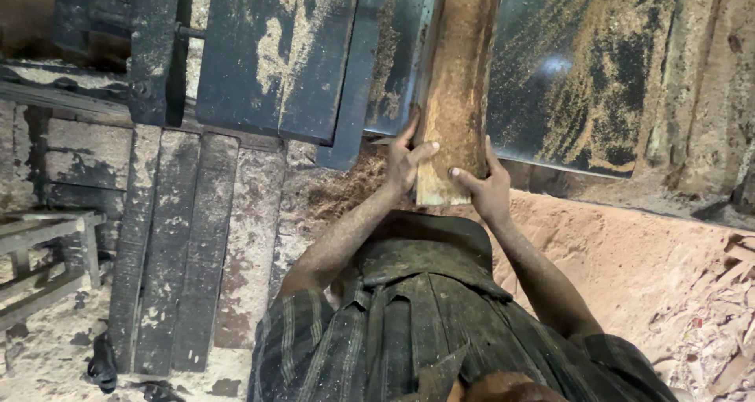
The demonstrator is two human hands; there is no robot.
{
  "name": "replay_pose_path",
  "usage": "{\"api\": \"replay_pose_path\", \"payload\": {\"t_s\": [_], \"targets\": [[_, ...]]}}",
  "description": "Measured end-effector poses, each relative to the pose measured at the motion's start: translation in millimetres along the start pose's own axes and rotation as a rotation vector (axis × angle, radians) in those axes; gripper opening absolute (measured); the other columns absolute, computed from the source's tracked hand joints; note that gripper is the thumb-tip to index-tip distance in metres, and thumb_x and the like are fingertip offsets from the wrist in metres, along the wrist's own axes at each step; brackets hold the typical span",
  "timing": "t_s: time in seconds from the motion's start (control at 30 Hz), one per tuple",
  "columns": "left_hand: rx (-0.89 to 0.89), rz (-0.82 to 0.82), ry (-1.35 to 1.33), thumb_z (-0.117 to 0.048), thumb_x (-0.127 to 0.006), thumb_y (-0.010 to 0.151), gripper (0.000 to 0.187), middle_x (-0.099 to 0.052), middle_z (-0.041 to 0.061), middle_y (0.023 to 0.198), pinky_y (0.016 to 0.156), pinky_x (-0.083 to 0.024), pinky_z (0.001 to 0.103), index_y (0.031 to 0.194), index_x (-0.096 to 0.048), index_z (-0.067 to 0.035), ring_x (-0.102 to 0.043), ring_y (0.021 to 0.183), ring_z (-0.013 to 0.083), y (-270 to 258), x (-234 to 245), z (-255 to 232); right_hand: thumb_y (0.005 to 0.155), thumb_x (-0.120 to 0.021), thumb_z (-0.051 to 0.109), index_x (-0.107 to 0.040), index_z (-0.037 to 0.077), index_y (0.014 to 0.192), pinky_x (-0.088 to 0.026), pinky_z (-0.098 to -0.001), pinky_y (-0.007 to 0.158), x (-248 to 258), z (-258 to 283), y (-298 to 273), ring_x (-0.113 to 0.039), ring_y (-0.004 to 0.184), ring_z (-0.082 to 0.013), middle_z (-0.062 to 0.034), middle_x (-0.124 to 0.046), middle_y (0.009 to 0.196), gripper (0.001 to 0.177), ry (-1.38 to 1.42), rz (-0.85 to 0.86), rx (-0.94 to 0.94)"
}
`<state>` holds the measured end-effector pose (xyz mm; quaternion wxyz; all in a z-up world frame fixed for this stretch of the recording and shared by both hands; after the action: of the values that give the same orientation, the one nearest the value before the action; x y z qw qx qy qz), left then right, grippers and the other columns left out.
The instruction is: The person processes large wooden logs by hand-feeding them through a stationary woodworking machine to plane or shape the surfaces, repeatedly turning and feeding the wood through multiple times.
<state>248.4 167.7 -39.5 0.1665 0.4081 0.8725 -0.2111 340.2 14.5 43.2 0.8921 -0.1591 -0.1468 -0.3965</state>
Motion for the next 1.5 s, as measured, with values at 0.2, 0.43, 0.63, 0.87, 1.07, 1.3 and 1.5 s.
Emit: {"api": "replay_pose_path", "payload": {"t_s": [0.2,0.43,0.63,0.87,1.07,1.3,1.5], "targets": [[0.077,-0.056,0.055,-0.038,-0.076,0.074,0.103,-0.052,0.030,0.138,0.081,-0.067,0.039,0.155,-0.028,0.005,-0.077,0.098,0.0295,29.1,-1.4,5.5,0.085,-0.080,0.012,-0.039,-0.004,0.157,-0.052,-0.0305,0.104,3.6,11.8,20.3,-0.066,0.117,-0.0178,-0.0164,-0.068,0.134,0.085,-0.042,0.005,-0.031],[0.030,-0.049,0.101,-0.047,-0.076,0.073,0.109,-0.069,0.041,0.122,0.083,-0.068,0.039,0.155,-0.031,0.008,-0.079,0.092,0.0309,66.0,-2.1,14.9,0.085,-0.077,0.010,-0.038,-0.005,0.157,-0.055,-0.0310,0.100,5.2,15.8,50.9,-0.068,0.113,-0.0180,-0.0164,-0.070,0.131,0.083,0.092,0.012,-0.052],[-0.055,-0.049,0.048,-0.042,-0.076,0.072,0.104,-0.063,0.034,0.128,0.080,-0.068,0.039,0.151,-0.032,0.010,-0.079,0.092,0.0294,92.8,-6.7,-0.1,0.086,-0.078,0.008,-0.035,-0.006,0.156,-0.056,-0.0299,0.099,8.5,11.3,79.3,-0.069,0.112,-0.0183,-0.0157,-0.069,0.132,0.083,0.071,-0.024,-0.011],[-0.126,-0.031,-0.014,-0.028,-0.080,0.076,0.100,-0.065,0.028,0.133,0.093,-0.058,0.030,0.155,-0.032,0.011,-0.073,0.103,0.0230,134.4,-5.3,1.1,0.089,-0.077,0.007,-0.042,-0.006,0.155,-0.055,-0.0285,0.101,12.2,17.5,111.0,-0.068,0.114,-0.0157,-0.0151,-0.069,0.133,0.076,0.078,-0.001,0.055],[-0.135,-0.033,-0.116,-0.024,-0.080,0.083,0.089,-0.065,0.028,0.135,0.094,-0.057,0.032,0.155,-0.038,0.010,-0.069,0.109,0.0235,169.4,-7.5,8.3,0.090,-0.076,0.008,-0.045,-0.006,0.154,-0.055,-0.0267,0.097,12.8,33.1,133.9,-0.069,0.109,-0.0144,-0.0141,-0.072,0.129,0.073,0.117,0.001,0.030],[-0.188,-0.019,0.028,-0.041,-0.073,0.095,0.088,-0.058,0.022,0.147,0.107,-0.052,0.032,0.159,-0.035,0.005,-0.065,0.125,0.0240,162.9,-6.7,6.4,0.092,-0.073,0.011,-0.040,-0.004,0.155,-0.056,-0.0259,0.096,18.6,36.0,164.1,-0.072,0.103,-0.0146,-0.0128,-0.074,0.126,0.073,0.030,-0.024,0.006],[0.175,-0.173,0.220,-0.049,-0.067,0.096,0.088,-0.062,0.040,0.119,0.074,-0.050,0.051,0.173,-0.047,-0.009,-0.062,0.087,0.0397,136.2,-4.4,23.7,0.094,-0.073,0.012,-0.045,-0.007,0.153,-0.057,-0.0280,0.098,22.2,39.4,189.7,-0.071,0.106,-0.0161,-0.0141,-0.073,0.127,0.069,0.097,0.007,0.092]]}}
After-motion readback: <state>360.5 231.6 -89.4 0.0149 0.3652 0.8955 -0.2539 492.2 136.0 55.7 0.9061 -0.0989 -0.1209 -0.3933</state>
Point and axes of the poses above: each hand's wrist, its own y-axis towards the middle knuckle, its own x-axis out of the back of the hand, z = x × y, the point moved 5 cm from there along y, towards the middle knuckle
